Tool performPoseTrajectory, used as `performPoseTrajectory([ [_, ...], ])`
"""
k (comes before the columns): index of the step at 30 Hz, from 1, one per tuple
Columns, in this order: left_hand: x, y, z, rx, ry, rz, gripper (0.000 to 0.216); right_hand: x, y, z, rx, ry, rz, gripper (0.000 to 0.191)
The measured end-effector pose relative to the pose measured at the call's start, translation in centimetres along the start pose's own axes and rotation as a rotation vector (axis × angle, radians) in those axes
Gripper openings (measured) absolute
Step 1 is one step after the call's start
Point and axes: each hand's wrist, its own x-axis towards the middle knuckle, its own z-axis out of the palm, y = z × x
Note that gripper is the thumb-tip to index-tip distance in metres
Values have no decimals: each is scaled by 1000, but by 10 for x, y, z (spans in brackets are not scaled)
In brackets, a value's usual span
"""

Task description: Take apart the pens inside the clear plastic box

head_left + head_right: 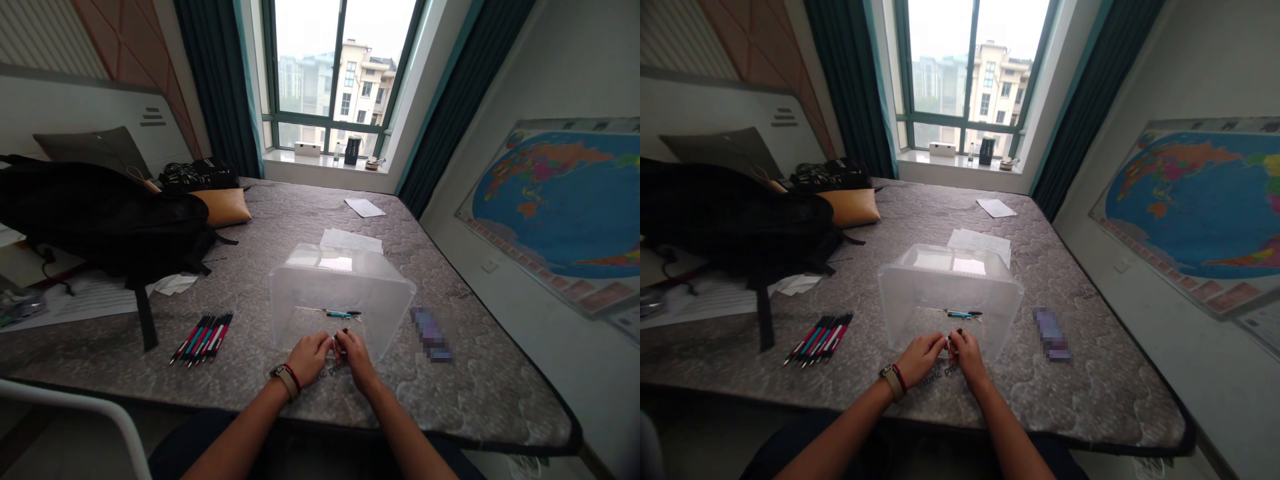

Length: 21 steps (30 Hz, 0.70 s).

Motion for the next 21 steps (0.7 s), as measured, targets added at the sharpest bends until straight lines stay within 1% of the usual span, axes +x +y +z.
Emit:
performPoseTrajectory([
  [5,-2,3,1,10,1,-14,34,2,3,-3,-119,28,46,54],
  [8,-1,5,0,-20,-2,-8,34,0,2,-2,-37,30,23,50],
  [11,-1,6,-3,-80,5,14,38,-3,0,-2,73,-10,-5,42],
  [13,-1,5,-3,-91,-13,35,39,-2,1,-2,46,-13,-20,41],
  [17,-2,2,-2,9,-24,15,34,2,4,-5,-136,52,-24,49],
  [19,-2,0,-2,64,-10,-3,33,2,3,-7,-134,41,-31,46],
  [21,-1,-4,-4,89,-2,-7,33,2,1,-8,-63,4,-32,37],
])
